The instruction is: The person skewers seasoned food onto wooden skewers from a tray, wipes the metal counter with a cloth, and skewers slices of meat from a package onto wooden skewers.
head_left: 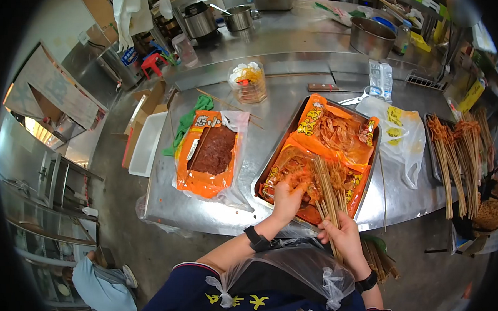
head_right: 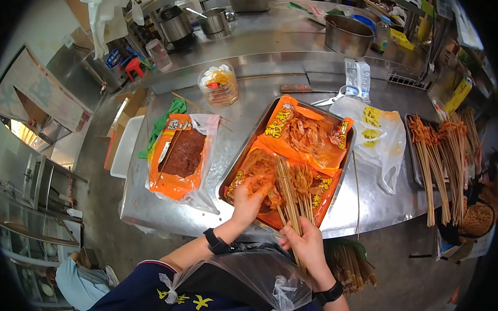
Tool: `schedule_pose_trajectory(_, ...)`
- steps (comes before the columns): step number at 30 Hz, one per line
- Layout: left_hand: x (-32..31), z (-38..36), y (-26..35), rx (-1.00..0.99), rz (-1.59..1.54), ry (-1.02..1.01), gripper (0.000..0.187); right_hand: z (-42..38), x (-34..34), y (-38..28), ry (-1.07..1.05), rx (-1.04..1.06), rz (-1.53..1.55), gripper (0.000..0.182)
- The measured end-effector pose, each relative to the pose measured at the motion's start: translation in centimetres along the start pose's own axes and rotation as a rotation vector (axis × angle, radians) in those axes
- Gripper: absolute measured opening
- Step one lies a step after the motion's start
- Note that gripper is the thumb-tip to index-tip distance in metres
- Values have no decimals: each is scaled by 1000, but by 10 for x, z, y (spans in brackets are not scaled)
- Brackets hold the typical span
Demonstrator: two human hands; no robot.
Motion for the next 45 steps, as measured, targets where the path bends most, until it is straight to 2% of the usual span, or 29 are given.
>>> schedule_pose_trajectory(1,-1,0,-1,-44,-75,40,17,1,2,3,-1,0,0,11)
schedule_pose_trajectory(3,-3,1,-6,-85,-150,76,15,2,10,8,122,286,-214,11)
schedule_pose_trajectory(6,-5,10,-10,-68,-159,62,13,-4,15,-2,163,270,-271,11)
schedule_pose_trajectory(8,-12,17,-3,103,-243,-76,18,-3,17,-4,179,326,-322,11)
schedule_pose_trajectory(9,-15,20,1,103,-245,-76,18,-3,19,-5,194,381,-375,11)
schedule_pose_trajectory(10,-19,24,3,89,-90,-90,18,-6,19,-10,194,380,-377,11)
schedule_pose_trajectory(11,-21,27,5,73,65,-104,18,-11,18,-17,115,295,-319,11)
schedule_pose_trajectory(12,-22,29,1,72,65,-108,18,-13,16,-20,39,210,-258,12)
schedule_pose_trajectory(13,-23,32,-4,-31,222,-129,20,-13,14,-21,46,208,-257,12)
schedule_pose_trajectory(14,-25,34,-8,-136,377,-149,24,-11,10,-20,-61,75,-97,13)
schedule_pose_trajectory(15,-24,37,-12,-138,373,-153,24,-9,8,-18,-168,-57,63,14)
schedule_pose_trajectory(17,-18,41,-11,-259,480,-182,24,0,10,-4,-213,-59,85,17)
schedule_pose_trajectory(18,-11,43,-20,-381,583,-97,21,1,9,-4,-188,-38,75,17)
schedule_pose_trajectory(19,-6,41,-10,-379,588,-91,21,3,8,-4,-167,-19,67,17)
schedule_pose_trajectory(21,6,33,11,33,160,-96,19,6,7,-1,-163,-35,36,18)
schedule_pose_trajectory(22,11,30,8,159,-89,-202,19,6,6,-1,-154,-50,-6,19)
schedule_pose_trajectory(23,12,27,8,160,-89,-196,19,7,5,0,-160,-52,-8,19)
schedule_pose_trajectory(25,10,18,11,283,-416,-201,20,8,1,1,-151,-65,-81,20)
schedule_pose_trajectory(32,20,15,5,278,-390,-157,16,7,-3,5,-134,-34,-135,22)
schedule_pose_trajectory(35,22,13,8,318,-391,-132,16,8,0,6,-126,-46,-78,22)
schedule_pose_trajectory(37,23,14,2,328,-344,-116,15,8,3,6,-98,-55,76,22)
schedule_pose_trajectory(39,24,15,0,334,-295,-105,15,9,5,8,-98,-57,66,22)
schedule_pose_trajectory(41,21,14,2,384,-506,-127,16,9,5,9,-97,-59,59,22)
schedule_pose_trajectory(45,18,11,7,400,-584,-131,17,9,4,7,-110,-63,65,18)
Point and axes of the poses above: each hand's wrist, its own z-axis towards the middle knuckle, its own x-axis out of the back of the hand, y = z × x, the point moved 2 cm from there along z, towards the middle knuckle, and after that the axes turned 4 degrees about -x, right-handed, at the moved point
